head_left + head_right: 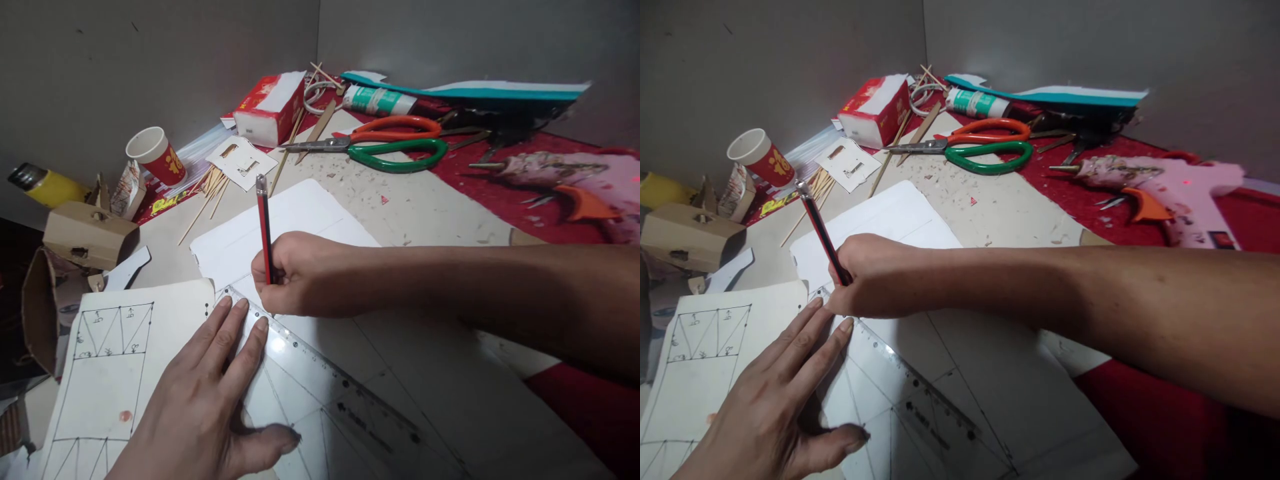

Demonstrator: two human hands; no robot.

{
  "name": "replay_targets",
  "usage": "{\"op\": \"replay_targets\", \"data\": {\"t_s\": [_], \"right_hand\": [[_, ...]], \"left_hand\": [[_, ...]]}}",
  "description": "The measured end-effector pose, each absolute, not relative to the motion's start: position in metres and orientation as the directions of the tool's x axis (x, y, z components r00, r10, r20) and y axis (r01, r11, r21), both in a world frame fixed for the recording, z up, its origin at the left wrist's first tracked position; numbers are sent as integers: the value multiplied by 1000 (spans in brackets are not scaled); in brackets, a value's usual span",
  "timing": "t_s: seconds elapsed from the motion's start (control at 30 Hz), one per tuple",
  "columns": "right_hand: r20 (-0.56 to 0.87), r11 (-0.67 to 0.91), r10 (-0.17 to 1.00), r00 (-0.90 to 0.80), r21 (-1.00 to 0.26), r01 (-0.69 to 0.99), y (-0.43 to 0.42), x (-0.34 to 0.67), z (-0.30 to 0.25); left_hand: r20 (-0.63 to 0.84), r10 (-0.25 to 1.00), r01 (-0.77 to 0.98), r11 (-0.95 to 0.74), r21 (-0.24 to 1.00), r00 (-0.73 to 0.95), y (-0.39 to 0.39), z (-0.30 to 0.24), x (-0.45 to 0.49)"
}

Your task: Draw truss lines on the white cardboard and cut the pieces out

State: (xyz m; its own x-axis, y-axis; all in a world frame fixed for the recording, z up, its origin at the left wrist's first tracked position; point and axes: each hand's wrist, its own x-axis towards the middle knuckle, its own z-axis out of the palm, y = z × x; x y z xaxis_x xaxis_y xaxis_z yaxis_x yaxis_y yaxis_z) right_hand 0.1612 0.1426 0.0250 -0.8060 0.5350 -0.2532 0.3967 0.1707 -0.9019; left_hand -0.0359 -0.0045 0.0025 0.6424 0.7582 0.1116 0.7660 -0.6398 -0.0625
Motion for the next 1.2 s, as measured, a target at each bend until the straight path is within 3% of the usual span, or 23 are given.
{"op": "replay_targets", "data": {"t_s": [0.33, 0.8, 1.03, 1.2], "right_hand": [[-249, 162, 513, -822, -912, 377, 145, 163, 23], [-130, 1, 678, -724, -984, 178, 139, 158, 15], [36, 178, 680, -732, -977, 118, 140, 150, 2], [75, 238, 675, -734, -964, 121, 140, 147, -2]], "left_hand": [[109, 763, 771, -632, -78, 637, -5, 3, -35], [111, 737, 745, -658, -108, 667, -7, 9, -32], [114, 750, 758, -641, -117, 652, -8, 4, -35], [104, 768, 775, -625, -95, 632, -8, 2, -36]]}}
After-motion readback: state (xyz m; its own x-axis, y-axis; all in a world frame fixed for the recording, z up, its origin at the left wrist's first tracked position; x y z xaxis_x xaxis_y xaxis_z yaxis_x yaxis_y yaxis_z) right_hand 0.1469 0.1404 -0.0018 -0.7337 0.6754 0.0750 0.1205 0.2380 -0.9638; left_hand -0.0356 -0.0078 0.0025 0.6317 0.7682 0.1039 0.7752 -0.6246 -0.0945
